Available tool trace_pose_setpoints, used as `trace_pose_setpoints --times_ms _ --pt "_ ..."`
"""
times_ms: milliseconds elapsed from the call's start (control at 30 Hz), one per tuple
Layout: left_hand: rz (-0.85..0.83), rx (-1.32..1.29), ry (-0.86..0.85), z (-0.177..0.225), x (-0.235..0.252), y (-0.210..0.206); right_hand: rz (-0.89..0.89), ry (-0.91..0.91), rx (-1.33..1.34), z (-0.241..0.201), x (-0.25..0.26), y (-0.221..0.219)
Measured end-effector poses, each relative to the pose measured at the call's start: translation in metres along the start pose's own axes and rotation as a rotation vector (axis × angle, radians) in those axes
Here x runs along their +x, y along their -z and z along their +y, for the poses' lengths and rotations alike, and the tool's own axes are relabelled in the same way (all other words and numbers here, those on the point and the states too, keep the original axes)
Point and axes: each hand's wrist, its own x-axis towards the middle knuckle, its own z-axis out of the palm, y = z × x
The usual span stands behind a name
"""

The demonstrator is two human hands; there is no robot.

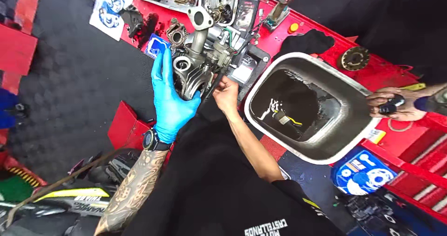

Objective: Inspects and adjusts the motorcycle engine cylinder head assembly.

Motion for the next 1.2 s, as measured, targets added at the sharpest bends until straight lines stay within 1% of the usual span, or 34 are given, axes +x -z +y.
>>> trace_pose_setpoints --times_ms 100,267,500,700,933,1067,1200 --pt "-0.038 0.029 0.006 0.001 0.003 0.003 0.004 0.047 -0.017 0.001 0.000 0.001" --pt "-0.001 0.001 -0.069 -0.003 0.008 0.004 -0.005 0.072 0.021 0.002 -0.004 0.003" --pt "0.066 -0.054 -0.085 -0.005 0.007 -0.004 -0.005 0.085 0.005 0.003 -0.003 0.005" --pt "0.026 -0.085 -0.110 -0.008 0.011 -0.001 0.014 0.092 0.010 0.003 -0.002 0.003" --pt "0.121 -0.023 -0.092 -0.007 0.002 -0.015 0.020 0.108 0.001 0.009 0.000 0.002" --pt "0.088 -0.083 -0.089 -0.011 0.009 -0.021 0.028 0.122 0.026 0.014 0.003 0.004" --pt "0.076 -0.063 -0.086 -0.014 0.009 -0.021 0.032 0.119 0.050 0.016 0.004 0.005"
